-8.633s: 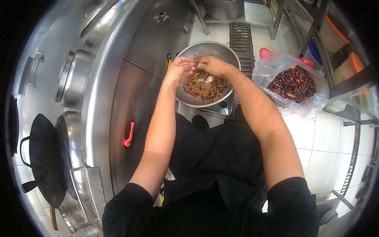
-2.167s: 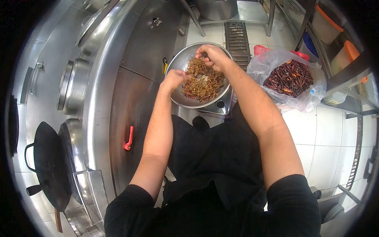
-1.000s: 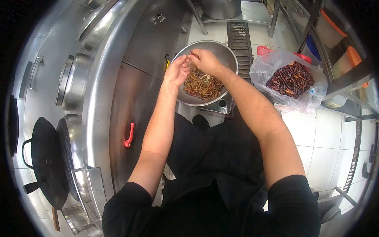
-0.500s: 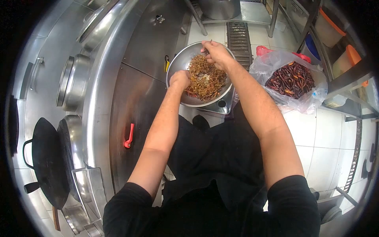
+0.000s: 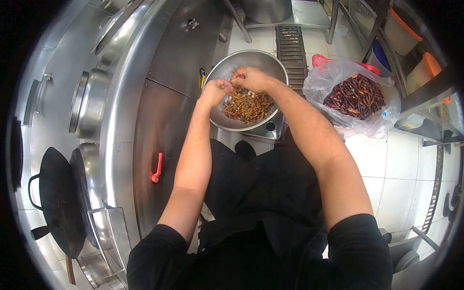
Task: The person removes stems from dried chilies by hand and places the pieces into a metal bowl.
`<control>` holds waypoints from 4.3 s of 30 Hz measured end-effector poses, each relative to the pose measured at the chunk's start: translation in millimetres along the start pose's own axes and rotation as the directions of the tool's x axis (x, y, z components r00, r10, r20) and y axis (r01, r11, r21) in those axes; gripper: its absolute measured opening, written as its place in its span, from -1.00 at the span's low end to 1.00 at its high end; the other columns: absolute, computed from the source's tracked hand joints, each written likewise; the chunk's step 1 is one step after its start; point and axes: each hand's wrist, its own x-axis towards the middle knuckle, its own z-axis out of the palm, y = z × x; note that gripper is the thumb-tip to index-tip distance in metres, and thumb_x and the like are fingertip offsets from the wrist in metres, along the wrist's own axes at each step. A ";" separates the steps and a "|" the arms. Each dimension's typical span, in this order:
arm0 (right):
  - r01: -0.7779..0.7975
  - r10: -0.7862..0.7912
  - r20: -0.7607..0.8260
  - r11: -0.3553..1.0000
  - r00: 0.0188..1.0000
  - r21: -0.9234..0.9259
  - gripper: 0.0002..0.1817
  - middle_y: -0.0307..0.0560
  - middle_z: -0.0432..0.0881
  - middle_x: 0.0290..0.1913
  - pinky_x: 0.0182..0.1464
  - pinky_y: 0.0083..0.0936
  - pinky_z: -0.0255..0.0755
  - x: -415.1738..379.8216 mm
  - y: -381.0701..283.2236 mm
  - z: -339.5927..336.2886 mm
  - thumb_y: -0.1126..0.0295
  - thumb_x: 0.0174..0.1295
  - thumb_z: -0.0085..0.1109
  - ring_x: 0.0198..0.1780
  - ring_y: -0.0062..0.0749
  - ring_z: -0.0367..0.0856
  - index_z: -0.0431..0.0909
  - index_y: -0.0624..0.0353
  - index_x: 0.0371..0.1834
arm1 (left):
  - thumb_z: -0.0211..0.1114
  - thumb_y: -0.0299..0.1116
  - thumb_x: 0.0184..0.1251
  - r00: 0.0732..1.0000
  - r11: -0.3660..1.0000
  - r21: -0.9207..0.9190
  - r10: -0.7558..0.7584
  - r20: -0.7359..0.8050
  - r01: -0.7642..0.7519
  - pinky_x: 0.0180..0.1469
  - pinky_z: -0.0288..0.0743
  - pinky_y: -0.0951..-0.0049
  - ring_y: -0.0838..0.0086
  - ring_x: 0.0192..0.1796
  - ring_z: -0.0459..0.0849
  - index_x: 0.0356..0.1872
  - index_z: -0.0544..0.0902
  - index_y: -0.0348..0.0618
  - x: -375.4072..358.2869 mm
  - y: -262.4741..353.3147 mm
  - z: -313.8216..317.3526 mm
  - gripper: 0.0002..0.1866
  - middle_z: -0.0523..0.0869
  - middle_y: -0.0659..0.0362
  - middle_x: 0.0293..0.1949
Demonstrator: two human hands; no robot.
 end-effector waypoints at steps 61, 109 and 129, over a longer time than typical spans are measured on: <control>-0.160 0.151 -0.107 0.984 0.983 -0.074 -0.55 0.27 0.77 -0.07 0.13 -0.17 0.56 -2.4 7.4 -8.9 0.12 0.35 0.30 0.00 0.08 0.76 0.69 0.30 0.07 | 0.48 -0.53 -0.01 0.844 0.918 0.356 -0.046 0.535 -0.175 -0.07 0.67 0.29 0.36 -0.14 0.81 -0.18 0.82 0.00 -20.0 16.9 25.1 -0.70 0.85 0.19 -0.24; -0.192 0.183 0.065 0.964 0.981 0.182 -0.53 0.09 0.79 0.03 0.15 -0.25 0.57 -8.3 -7.5 -6.9 0.08 0.36 0.27 0.01 -0.14 0.75 0.70 0.13 0.21 | 0.31 -0.13 0.54 0.964 0.934 -0.356 0.064 0.259 0.034 -0.37 0.31 0.61 0.71 -0.41 0.47 -0.12 0.72 -0.05 -8.5 12.6 6.6 -0.78 0.72 0.39 -0.32; -0.434 0.395 0.179 0.838 0.901 0.332 -0.60 -0.15 0.73 -0.32 -0.49 -0.35 0.43 -2.1 -2.4 -8.1 -0.06 0.43 0.19 -0.39 -0.34 0.65 0.72 0.05 -0.09 | 0.28 -0.37 0.56 0.960 0.907 -0.314 0.262 -0.099 -0.280 -0.20 0.47 0.50 0.63 -0.31 0.59 -0.22 0.65 -0.22 -0.2 18.4 35.2 -0.85 0.69 0.31 -0.36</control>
